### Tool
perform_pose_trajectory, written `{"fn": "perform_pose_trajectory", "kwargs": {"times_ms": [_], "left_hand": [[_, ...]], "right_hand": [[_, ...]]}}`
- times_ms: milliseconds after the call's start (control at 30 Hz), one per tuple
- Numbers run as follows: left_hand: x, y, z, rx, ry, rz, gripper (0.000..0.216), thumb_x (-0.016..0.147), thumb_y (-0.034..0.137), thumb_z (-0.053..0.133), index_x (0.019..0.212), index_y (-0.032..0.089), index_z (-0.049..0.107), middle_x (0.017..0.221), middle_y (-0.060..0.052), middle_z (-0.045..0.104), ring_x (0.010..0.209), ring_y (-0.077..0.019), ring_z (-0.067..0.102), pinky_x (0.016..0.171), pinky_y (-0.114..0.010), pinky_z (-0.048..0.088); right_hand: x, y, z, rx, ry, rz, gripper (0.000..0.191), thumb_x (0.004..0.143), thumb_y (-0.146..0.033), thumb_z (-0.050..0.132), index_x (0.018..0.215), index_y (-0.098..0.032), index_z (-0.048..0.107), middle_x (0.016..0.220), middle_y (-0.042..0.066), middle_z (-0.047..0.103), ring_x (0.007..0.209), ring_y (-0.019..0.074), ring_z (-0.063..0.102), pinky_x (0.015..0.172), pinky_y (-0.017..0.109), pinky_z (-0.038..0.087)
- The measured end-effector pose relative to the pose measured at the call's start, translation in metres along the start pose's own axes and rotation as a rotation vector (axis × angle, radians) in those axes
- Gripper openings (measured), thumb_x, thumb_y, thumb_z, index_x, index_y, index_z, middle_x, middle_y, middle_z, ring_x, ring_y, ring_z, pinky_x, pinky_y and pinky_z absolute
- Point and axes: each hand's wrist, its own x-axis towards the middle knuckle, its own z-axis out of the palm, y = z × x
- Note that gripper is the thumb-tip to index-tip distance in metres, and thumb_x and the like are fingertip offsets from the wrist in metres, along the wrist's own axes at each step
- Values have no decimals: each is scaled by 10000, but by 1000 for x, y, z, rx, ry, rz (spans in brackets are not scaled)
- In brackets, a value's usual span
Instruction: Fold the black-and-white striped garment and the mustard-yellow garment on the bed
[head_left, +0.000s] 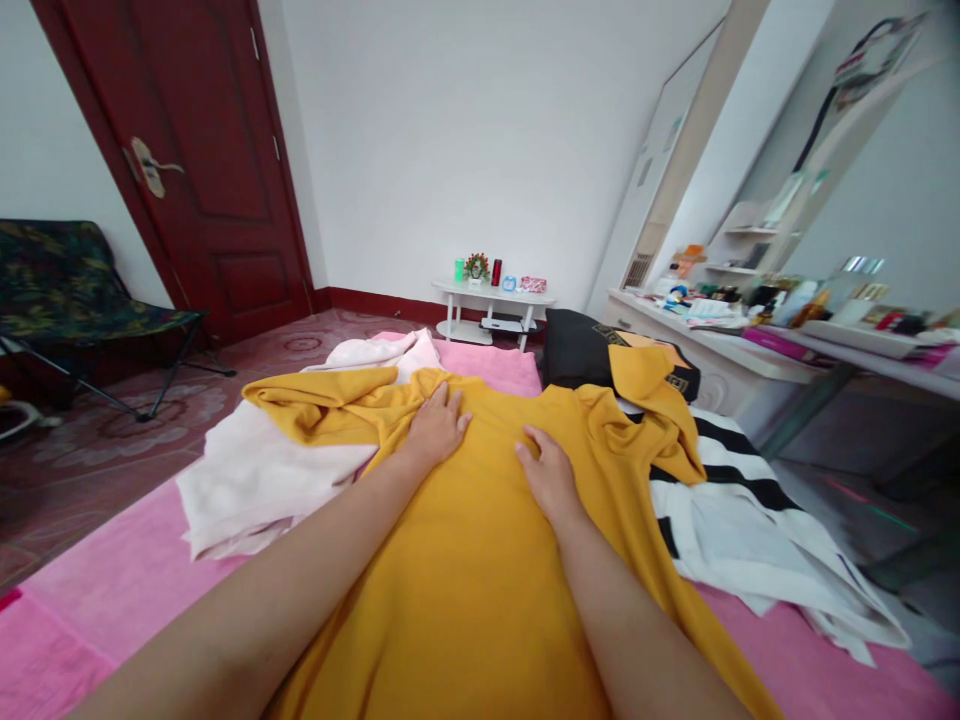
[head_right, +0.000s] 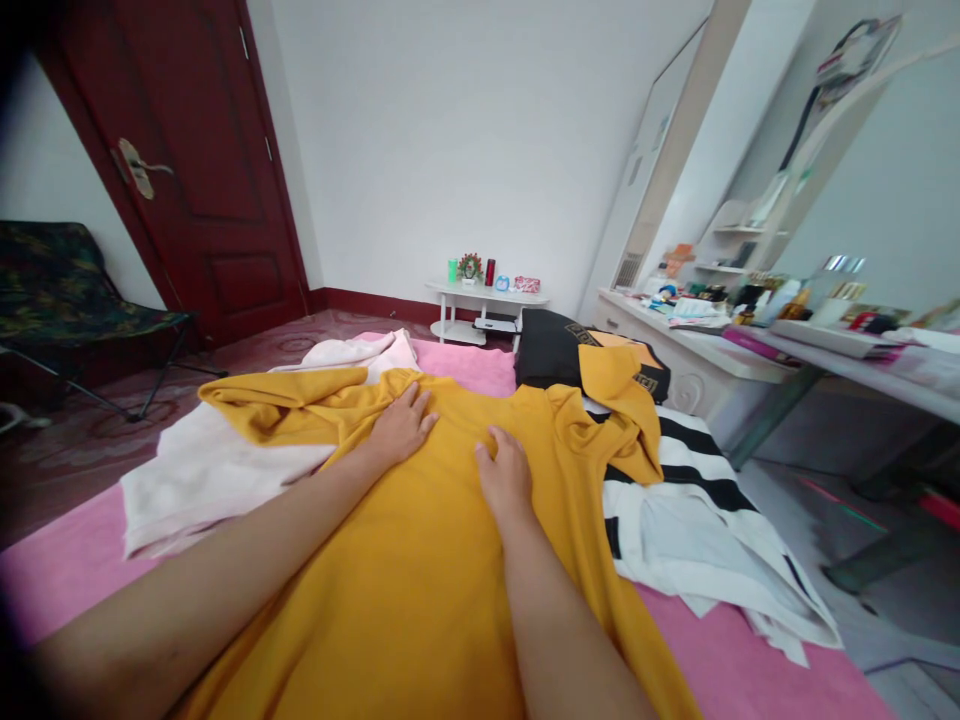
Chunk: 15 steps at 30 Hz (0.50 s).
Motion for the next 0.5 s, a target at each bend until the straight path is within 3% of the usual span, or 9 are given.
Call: {"fn": "perform_pose_trajectory", "kwargs": {"times_ms": [167, 300, 400, 500], "left_hand": [[-4, 0, 1, -5, -43, 77, 630, 928, 529, 310, 1412, 130, 360, 1458, -135, 384, 1348, -277, 332, 1114, -408, 249], [-1, -2, 3, -9, -119, -20, 758, 897, 618, 275, 1433, 84, 323, 1490, -147, 330, 1377, -303, 273, 1124, -413, 220], [0, -1, 2, -5, -144, -39, 780, 890, 628, 259, 1436, 74, 318, 1506, -143, 295, 1385, -307, 254, 1132, -413, 200], [-1, 0, 0, 4, -145, -51, 780, 890, 626, 256, 1439, 76, 312, 1520, -159, 252, 1391, -310, 239, 1133, -417, 192]], "right_hand": [[-3, -15, -1, -299, -231, -65, 568, 870, -475, 457, 1390, -248, 423, 1515, 72, 294, 1399, 281, 220, 1111, 541, 155], [20, 8, -17, -348, -397, -123, 616, 909, -594, 292, 1442, -286, 324, 1543, 33, 223, 1427, 242, 135, 1128, 512, 124], [48, 39, -28, -449, -366, -63, 618, 930, -582, 210, 1459, -271, 287, 1553, 34, 189, 1430, 226, 126, 1140, 462, 121], [75, 50, -29, -563, -316, 46, 615, 945, -525, 204, 1472, -213, 263, 1551, 83, 187, 1421, 237, 163, 1138, 432, 140]]}}
